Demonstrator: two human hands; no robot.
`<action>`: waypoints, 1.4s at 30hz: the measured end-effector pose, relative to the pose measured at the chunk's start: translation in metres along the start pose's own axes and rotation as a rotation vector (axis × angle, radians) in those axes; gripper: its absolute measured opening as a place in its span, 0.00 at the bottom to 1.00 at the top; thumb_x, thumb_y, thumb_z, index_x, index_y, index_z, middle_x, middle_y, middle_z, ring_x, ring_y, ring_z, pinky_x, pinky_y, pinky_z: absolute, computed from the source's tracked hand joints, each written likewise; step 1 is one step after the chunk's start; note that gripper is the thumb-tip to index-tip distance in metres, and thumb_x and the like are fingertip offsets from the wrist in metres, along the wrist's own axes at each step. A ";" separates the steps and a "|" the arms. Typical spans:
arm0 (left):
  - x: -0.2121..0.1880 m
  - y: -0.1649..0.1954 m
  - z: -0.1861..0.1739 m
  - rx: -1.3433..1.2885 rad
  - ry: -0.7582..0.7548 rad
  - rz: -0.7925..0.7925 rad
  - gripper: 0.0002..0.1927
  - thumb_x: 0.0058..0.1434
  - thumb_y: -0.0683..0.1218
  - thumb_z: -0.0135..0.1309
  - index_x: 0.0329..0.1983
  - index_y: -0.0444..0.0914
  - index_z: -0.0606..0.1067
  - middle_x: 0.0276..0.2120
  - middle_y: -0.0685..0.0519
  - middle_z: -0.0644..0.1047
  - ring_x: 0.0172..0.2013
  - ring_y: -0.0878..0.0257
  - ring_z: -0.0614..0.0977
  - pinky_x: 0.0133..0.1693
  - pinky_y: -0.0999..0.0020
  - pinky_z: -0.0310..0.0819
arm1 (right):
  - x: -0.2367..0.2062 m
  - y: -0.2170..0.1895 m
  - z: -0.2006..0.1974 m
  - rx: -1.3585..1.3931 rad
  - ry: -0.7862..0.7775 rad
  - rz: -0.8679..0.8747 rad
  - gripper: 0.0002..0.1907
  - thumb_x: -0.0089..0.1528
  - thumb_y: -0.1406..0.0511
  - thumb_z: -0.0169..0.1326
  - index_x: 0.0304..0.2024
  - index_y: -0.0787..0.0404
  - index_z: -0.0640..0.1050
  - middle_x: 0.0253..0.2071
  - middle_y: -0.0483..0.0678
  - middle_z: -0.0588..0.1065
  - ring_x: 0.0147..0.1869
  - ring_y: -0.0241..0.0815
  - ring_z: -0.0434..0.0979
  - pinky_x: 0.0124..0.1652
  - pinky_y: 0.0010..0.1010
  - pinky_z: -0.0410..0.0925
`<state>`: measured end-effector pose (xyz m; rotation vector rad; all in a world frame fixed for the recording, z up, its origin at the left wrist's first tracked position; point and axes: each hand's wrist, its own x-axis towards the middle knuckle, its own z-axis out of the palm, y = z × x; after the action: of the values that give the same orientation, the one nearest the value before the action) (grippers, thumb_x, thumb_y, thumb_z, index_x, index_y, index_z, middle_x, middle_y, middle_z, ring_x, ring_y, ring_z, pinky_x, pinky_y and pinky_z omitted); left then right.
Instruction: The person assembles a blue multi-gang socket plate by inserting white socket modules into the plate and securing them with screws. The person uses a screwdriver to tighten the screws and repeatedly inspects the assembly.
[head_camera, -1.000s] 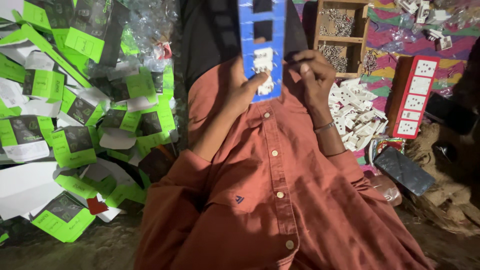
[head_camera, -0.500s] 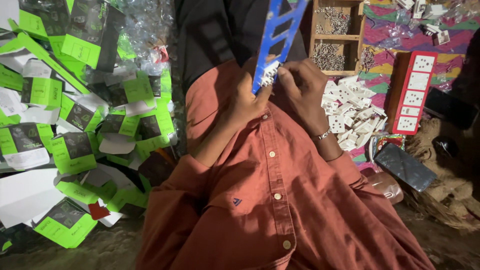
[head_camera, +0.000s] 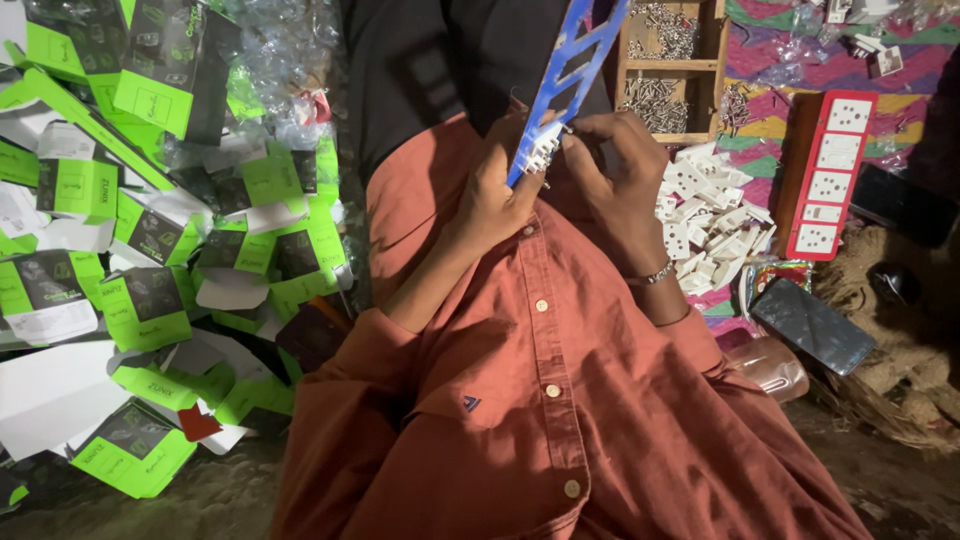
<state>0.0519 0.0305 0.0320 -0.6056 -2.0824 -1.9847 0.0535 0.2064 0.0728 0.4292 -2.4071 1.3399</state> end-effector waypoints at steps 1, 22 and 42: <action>-0.001 0.000 0.000 0.005 -0.003 0.001 0.22 0.64 0.32 0.50 0.62 0.31 0.69 0.57 0.42 0.74 0.58 0.48 0.78 0.60 0.61 0.73 | 0.001 0.000 -0.002 -0.041 0.007 -0.031 0.08 0.66 0.73 0.64 0.46 0.68 0.78 0.42 0.54 0.77 0.44 0.46 0.77 0.45 0.33 0.70; -0.016 -0.017 0.005 0.166 -0.083 0.000 0.12 0.63 0.35 0.55 0.48 0.28 0.69 0.43 0.41 0.75 0.39 0.48 0.81 0.43 0.60 0.76 | -0.016 0.023 0.003 -0.073 -0.034 0.072 0.10 0.71 0.69 0.56 0.35 0.67 0.74 0.31 0.50 0.69 0.37 0.44 0.68 0.39 0.35 0.63; -0.001 0.005 0.003 0.111 -0.079 0.042 0.20 0.65 0.32 0.52 0.60 0.31 0.68 0.57 0.41 0.75 0.56 0.48 0.80 0.57 0.62 0.77 | -0.012 0.006 -0.009 -0.090 0.013 -0.017 0.06 0.67 0.71 0.63 0.42 0.70 0.80 0.38 0.51 0.77 0.43 0.38 0.76 0.43 0.29 0.69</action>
<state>0.0555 0.0334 0.0360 -0.7110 -2.1891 -1.8369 0.0632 0.2185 0.0680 0.4141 -2.4369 1.2178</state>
